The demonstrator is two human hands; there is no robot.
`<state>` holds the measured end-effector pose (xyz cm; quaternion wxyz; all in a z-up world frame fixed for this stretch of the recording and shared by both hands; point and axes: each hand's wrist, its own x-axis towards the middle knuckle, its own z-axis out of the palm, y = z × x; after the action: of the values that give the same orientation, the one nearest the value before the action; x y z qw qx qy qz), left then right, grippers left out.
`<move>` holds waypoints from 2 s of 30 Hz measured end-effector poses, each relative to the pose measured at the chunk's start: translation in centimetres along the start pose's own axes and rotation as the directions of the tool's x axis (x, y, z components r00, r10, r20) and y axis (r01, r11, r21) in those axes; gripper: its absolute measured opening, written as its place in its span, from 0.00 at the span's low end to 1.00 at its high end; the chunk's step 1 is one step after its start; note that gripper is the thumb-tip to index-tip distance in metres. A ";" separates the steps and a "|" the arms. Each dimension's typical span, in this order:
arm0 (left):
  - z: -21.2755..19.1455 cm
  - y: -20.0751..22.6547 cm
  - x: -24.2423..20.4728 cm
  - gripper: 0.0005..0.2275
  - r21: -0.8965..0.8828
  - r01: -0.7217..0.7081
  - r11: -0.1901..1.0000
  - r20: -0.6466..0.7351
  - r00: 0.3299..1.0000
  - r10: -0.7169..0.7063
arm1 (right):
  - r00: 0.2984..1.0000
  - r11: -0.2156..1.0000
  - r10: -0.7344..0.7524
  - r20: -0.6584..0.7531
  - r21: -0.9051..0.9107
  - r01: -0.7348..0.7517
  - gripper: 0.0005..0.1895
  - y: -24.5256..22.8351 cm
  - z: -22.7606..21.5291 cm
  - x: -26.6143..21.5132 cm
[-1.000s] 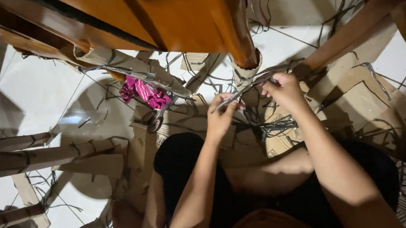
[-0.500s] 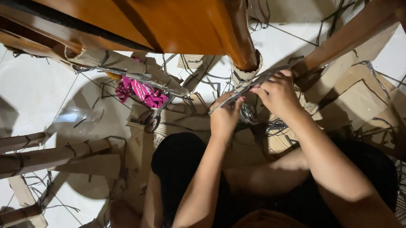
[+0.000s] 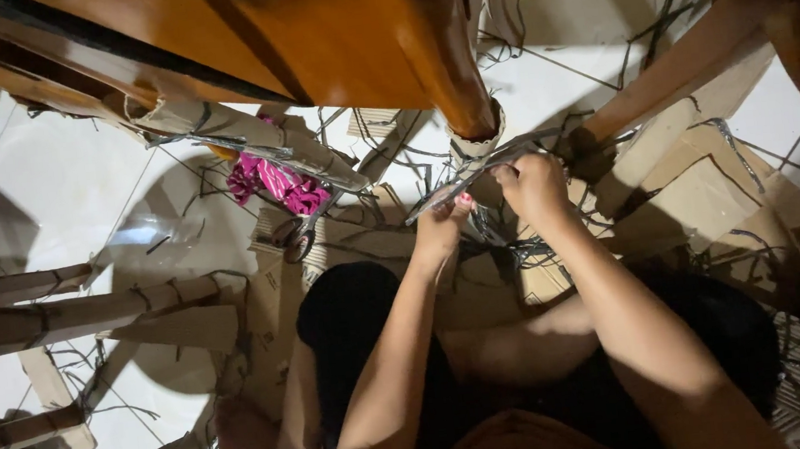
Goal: Tying black strings or wires around the legs of wooden furniture, possibly as part of a repair or decorative process.
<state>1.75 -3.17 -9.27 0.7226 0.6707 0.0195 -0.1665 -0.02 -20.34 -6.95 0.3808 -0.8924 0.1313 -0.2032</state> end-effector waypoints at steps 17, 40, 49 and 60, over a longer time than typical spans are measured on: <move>3.8 2.9 -2.0 0.05 -0.366 0.092 0.926 -0.140 0.978 -0.152 | 0.664 0.684 0.319 0.676 0.321 -0.655 0.16 -5.0 -5.8 -0.1; 2.8 2.4 -1.5 0.09 -0.296 0.103 0.950 -0.124 0.982 -0.145 | 0.949 0.858 0.160 0.271 0.437 -0.269 0.10 -3.7 -4.0 -0.9; 2.8 2.7 -1.9 0.10 -0.187 0.118 0.975 -0.147 0.978 -0.146 | 0.990 0.920 0.062 0.127 0.377 -0.106 0.08 -3.7 -2.2 -1.5; 2.8 2.9 -2.0 0.07 -0.056 0.047 0.997 -0.119 0.991 -0.054 | 0.902 0.817 0.323 0.287 0.396 -0.418 0.11 -1.4 0.0 -1.7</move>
<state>0.07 -5.38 -5.64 0.7332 0.6594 0.0846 -0.1432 -1.39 -18.72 -6.39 0.6199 -0.7533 0.2125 -0.0557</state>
